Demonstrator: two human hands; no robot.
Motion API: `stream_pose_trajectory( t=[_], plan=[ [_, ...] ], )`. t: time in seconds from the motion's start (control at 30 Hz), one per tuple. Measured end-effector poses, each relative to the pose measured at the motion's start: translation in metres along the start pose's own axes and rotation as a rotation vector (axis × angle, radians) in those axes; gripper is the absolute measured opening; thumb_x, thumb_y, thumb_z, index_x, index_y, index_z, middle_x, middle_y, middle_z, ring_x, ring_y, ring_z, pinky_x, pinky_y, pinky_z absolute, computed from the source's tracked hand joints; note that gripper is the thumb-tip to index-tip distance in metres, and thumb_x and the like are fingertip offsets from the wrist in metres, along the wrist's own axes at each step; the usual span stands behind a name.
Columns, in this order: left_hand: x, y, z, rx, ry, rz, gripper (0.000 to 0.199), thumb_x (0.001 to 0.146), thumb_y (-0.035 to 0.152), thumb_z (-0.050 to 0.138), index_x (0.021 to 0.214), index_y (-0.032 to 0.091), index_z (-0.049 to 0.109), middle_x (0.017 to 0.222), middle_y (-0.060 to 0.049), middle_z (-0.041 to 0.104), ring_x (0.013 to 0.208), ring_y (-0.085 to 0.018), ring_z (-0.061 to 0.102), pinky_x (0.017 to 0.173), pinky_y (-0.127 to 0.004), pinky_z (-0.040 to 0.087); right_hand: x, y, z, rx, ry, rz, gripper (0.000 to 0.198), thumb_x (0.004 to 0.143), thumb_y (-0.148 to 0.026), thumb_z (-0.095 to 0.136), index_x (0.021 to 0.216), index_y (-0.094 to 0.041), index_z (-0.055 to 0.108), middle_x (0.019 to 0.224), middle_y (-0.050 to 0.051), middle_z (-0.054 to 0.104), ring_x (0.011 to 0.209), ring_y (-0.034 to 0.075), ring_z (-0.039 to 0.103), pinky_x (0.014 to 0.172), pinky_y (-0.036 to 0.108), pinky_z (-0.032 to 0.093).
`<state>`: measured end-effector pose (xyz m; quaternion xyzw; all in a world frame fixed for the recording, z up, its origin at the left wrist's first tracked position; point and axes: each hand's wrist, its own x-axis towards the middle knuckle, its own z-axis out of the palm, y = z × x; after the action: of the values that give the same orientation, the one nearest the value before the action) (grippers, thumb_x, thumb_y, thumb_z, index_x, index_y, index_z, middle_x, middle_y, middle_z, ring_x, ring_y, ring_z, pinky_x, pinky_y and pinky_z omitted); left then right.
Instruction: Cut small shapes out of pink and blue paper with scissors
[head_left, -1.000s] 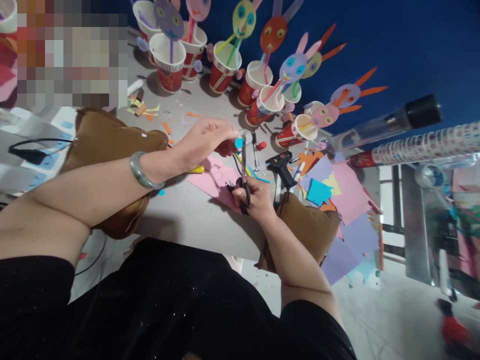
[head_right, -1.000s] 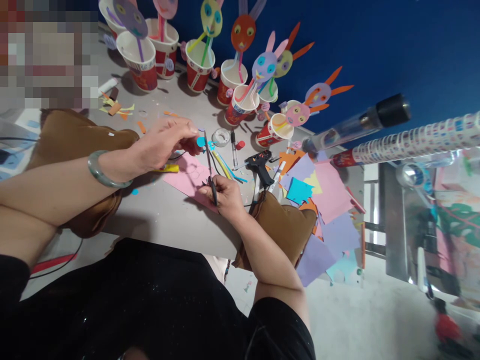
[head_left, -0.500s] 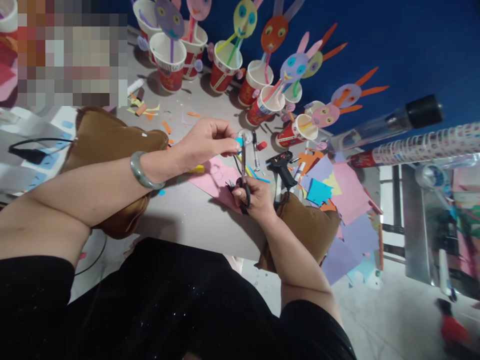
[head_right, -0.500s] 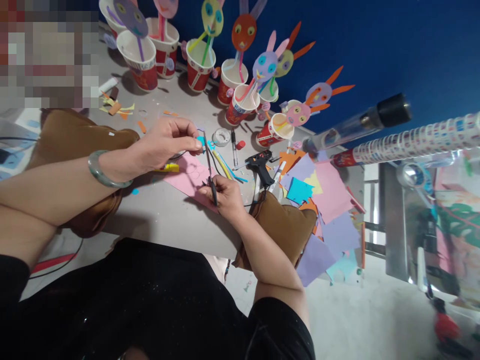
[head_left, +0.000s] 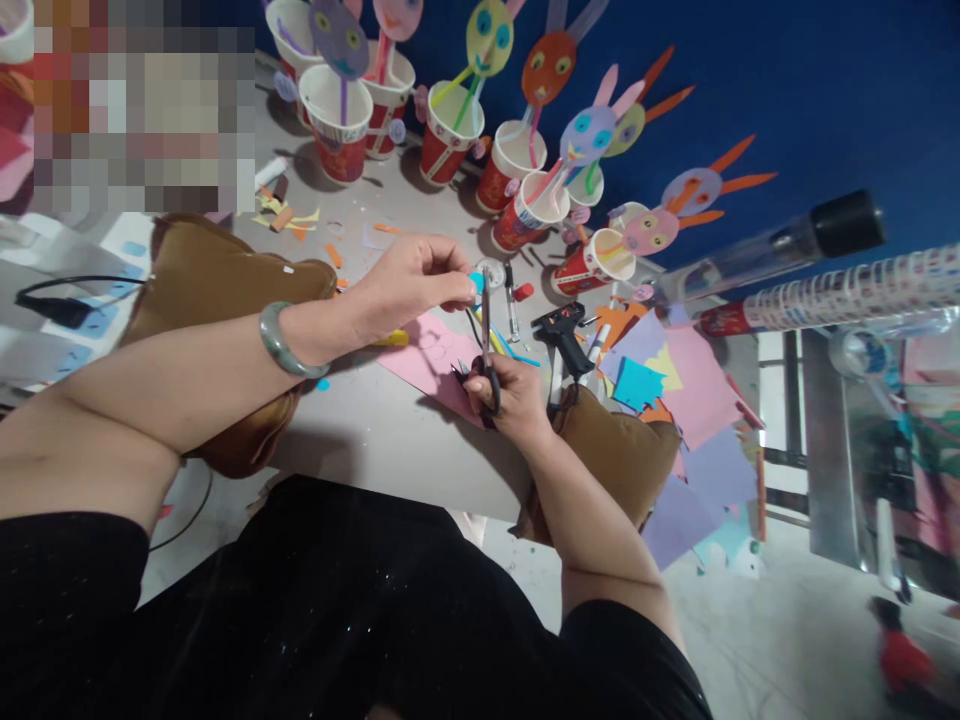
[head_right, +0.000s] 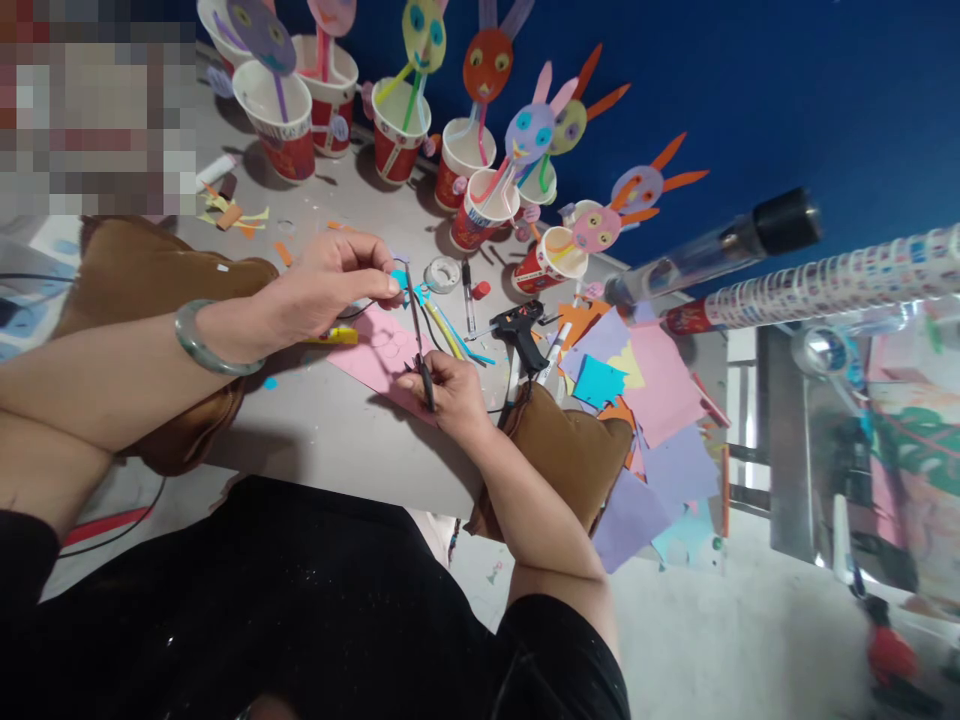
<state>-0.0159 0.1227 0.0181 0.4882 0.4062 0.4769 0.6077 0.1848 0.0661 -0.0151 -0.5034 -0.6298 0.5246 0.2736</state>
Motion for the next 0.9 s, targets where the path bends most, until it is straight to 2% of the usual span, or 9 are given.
stream_pose_trajectory(
  t=[0.23,0.53,0.77,0.9],
  plan=[
    [0.0009,0.0012,0.001,-0.056,-0.017,0.023,0.012,0.071,0.009,0.061,0.062,0.017,0.06,0.059,0.003,0.061,0.06,-0.007,0.058,0.06,-0.022,0.043,-0.0002,-0.0004,-0.0001,0.0,-0.002,0.012,0.066,0.067,-0.083,0.069,0.056,-0.022,0.045,0.047,-0.004,0.047,0.044,0.01,0.041,0.045,0.026,0.03],
    [0.0007,0.0023,0.001,-0.002,0.032,-0.059,0.013,0.072,0.009,0.064,0.065,0.017,0.057,0.061,0.003,0.06,0.062,-0.008,0.061,0.064,-0.022,0.047,-0.0002,-0.0028,0.0012,0.026,0.019,-0.003,0.062,0.07,-0.077,0.071,0.056,-0.022,0.048,0.044,-0.003,0.053,0.041,0.01,0.044,0.044,0.026,0.034],
    [-0.0011,0.008,0.0038,0.037,-0.044,-0.199,0.02,0.08,0.011,0.058,0.06,0.015,0.059,0.061,0.0,0.064,0.061,-0.007,0.058,0.063,-0.021,0.046,0.0027,-0.0033,0.0016,0.08,0.173,-0.017,0.054,0.074,-0.069,0.074,0.058,-0.021,0.053,0.046,-0.004,0.055,0.042,0.01,0.045,0.045,0.025,0.037],
    [-0.0005,0.0062,0.0035,0.131,-0.153,-0.234,0.021,0.077,0.01,0.058,0.057,0.015,0.063,0.06,-0.001,0.064,0.059,-0.007,0.056,0.059,-0.02,0.044,0.0045,0.0006,-0.0001,0.126,0.228,-0.009,0.049,0.073,-0.063,0.078,0.061,-0.021,0.057,0.05,-0.004,0.057,0.045,0.01,0.048,0.047,0.025,0.04]
  ],
)
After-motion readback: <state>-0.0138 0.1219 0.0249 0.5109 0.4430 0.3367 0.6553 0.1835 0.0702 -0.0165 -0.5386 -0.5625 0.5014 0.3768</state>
